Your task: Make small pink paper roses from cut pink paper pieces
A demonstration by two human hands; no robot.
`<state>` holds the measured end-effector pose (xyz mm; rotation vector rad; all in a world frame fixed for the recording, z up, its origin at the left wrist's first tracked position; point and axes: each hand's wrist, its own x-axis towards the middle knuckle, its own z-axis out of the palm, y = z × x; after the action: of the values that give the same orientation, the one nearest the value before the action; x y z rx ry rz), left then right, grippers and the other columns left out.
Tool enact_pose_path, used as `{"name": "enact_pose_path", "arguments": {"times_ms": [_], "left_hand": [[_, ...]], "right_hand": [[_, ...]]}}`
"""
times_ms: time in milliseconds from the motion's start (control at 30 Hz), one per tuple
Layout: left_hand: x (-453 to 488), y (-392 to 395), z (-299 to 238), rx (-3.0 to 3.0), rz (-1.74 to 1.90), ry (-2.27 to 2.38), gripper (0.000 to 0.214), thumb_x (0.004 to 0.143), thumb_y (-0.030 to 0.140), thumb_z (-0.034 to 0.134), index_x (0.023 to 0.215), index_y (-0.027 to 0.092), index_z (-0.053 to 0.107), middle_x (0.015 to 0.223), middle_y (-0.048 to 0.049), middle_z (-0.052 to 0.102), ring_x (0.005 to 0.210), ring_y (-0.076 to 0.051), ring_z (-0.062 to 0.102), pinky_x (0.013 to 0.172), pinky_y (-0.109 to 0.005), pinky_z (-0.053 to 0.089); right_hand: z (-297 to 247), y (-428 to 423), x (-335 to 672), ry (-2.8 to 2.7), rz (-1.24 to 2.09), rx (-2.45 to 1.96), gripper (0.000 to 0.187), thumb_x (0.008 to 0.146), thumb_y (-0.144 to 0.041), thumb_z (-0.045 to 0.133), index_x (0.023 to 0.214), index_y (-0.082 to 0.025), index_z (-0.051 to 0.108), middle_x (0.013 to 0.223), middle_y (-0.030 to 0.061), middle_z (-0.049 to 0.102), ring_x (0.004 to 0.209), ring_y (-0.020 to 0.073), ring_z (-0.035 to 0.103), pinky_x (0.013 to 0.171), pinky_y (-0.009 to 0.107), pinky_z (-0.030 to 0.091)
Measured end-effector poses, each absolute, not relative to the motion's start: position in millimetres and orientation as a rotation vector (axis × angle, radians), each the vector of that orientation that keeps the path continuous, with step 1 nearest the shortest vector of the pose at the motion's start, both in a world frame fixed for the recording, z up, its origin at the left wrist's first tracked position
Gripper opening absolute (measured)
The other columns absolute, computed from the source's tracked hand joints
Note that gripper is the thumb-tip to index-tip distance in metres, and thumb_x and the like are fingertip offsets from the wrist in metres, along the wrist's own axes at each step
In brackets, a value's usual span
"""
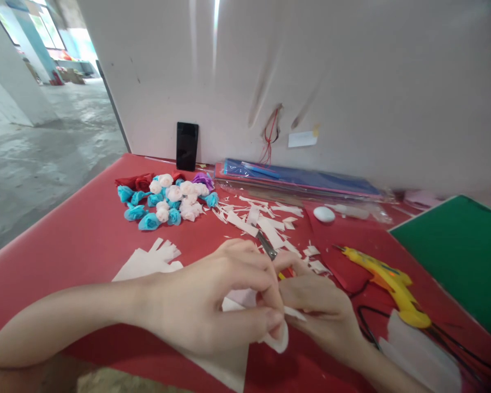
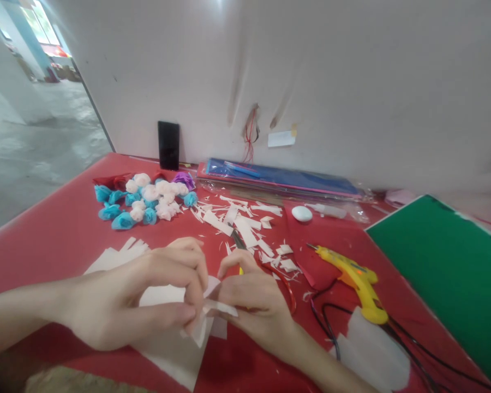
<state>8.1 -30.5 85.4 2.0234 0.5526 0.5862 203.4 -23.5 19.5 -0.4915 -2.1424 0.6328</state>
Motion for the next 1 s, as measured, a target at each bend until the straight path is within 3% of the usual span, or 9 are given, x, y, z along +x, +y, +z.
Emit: {"name": "enact_pose_path", "arguments": {"times_ms": [100,233,333,633,833,1000], "left_hand": [[8,-28,86,1.997,0.615,0.556,0.018,0.083,0.009,0.042,0.070,0.012,0.055,0.071,-0.0021,0.062,0.077,-0.011,0.050,0.082,-0.023,0.037],[9,-22,83,1.940,0.550,0.535,0.020,0.085,0.012,0.040,0.084,0.007,0.060,0.084,-0.0082,0.060,0.084,-0.012,0.052,0.081,-0.022,0.040],[10,-18,78,1.842,0.429,0.438,0.024,0.086,0.013,0.038,0.086,0.005,0.061,0.084,-0.0089,0.059,0.085,-0.013,0.052,0.084,-0.023,0.040],[13,-16,72,1.579,0.413,0.465,0.011,0.078,0.012,0.053,0.068,0.013,0.055,0.078,-0.0001,0.052,0.079,-0.008,0.049,0.080,-0.020,0.040],[11,-16,71,1.424,0.416,0.468,0.008,0.077,0.011,0.054,0.069,0.014,0.055,0.074,0.0008,0.053,0.072,-0.008,0.049,0.073,-0.021,0.041],[15,-18,68,1.278,0.423,0.459,0.011,0.077,0.009,0.051,0.067,0.012,0.052,0.071,0.0003,0.050,0.067,-0.008,0.047,0.066,-0.021,0.039]], "right_hand": [[18,-23,205,-2.134,0.648,-0.457,0.022,0.086,-0.028,0.050,0.067,-0.019,0.057,0.054,-0.0033,0.063,0.044,0.0087,0.051,0.075,0.037,0.040],[16,-21,205,-2.107,0.774,-0.420,0.016,0.083,-0.024,0.055,0.069,-0.020,0.061,0.056,-0.0027,0.064,0.049,0.0096,0.054,0.076,0.035,0.037],[13,-20,204,-2.092,0.889,-0.404,0.023,0.084,-0.029,0.054,0.064,-0.020,0.061,0.050,-0.0042,0.060,0.044,0.0081,0.050,0.076,0.035,0.037],[11,-20,205,-2.035,1.293,-0.508,0.029,0.079,-0.040,0.057,0.060,-0.022,0.067,0.051,-0.0028,0.063,0.049,0.0090,0.049,0.077,0.032,0.038],[8,-23,207,-1.943,1.517,-0.562,0.021,0.076,-0.036,0.061,0.068,-0.021,0.072,0.052,-0.0004,0.064,0.053,0.0100,0.051,0.054,0.022,0.041],[1,-22,208,-1.873,1.604,-0.552,0.020,0.074,-0.037,0.063,0.069,-0.021,0.072,0.048,0.0003,0.060,0.059,0.0121,0.054,0.055,0.023,0.042]]}}
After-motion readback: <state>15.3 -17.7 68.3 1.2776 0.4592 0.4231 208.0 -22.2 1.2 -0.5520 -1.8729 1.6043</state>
